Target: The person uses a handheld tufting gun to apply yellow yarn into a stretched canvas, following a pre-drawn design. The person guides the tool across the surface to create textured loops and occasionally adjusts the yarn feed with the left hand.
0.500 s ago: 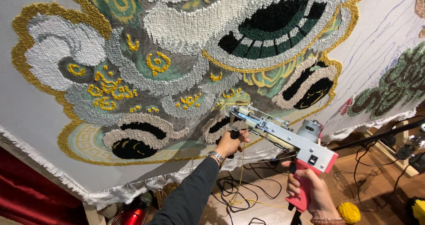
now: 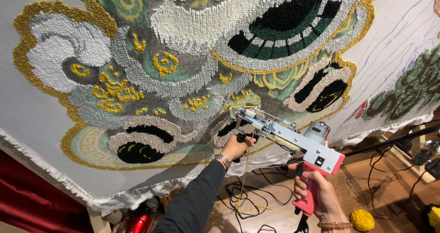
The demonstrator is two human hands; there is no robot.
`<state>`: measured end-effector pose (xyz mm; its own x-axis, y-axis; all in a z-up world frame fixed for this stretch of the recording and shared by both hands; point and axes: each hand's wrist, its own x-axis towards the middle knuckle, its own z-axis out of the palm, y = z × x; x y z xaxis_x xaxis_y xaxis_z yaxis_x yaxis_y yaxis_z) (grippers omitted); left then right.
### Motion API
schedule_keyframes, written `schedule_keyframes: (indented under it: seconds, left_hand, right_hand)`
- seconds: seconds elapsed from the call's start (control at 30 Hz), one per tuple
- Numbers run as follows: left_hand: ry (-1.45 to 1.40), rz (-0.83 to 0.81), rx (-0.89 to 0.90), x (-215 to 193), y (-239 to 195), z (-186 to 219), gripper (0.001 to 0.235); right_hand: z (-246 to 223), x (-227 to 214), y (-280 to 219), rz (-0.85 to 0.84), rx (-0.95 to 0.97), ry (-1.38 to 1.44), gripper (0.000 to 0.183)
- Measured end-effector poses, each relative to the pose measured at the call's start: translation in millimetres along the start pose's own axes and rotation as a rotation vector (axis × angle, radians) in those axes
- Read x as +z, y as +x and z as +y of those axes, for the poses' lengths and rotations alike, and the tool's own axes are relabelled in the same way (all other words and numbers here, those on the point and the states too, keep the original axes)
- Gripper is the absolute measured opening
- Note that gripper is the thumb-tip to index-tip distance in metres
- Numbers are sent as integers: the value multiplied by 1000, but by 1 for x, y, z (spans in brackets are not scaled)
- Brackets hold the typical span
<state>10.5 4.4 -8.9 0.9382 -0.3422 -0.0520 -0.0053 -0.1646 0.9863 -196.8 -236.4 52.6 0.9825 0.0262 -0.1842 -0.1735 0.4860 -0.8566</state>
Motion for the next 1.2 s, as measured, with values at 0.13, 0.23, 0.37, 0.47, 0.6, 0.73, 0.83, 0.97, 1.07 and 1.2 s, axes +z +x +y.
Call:
schedule_keyframes:
  seconds: [0.13,0.23,0.37,0.47,0.6,0.73,0.83,0.97,1.07,1.2]
  left_hand:
    - [-18,-21,58,-4,4,-5,27]
    - [-31,-20,49,-8,9,-5,28]
    - [-98,2,26,-8,6,-1,29]
    - [-83,11,14,-4,-5,5,29]
    - [-100,4,27,5,-20,17,31]
    - [-36,-2,15,6,-30,26,33]
    - [-50,-3,26,4,-33,30,34]
    - [-30,21,-5,-2,-30,30,36]
    - [-44,26,-5,-4,-25,25,36]
    - [-71,29,-17,-6,-19,17,35]
  right_hand:
    - [0,4,4,31,25,2,50]
    - [0,9,8,29,6,6,49]
    - [1,10,9,2,-2,18,49]
    - [0,5,4,30,19,-8,50]
    - [-6,-4,-2,64,24,-32,52]
    - [-9,-11,-4,71,19,-51,49]
    - [-9,-9,-3,66,11,-44,49]
    - [-9,-1,0,46,9,-42,48]
    - [-10,1,2,22,-1,-39,47]
    - [-8,2,3,17,13,1,51]
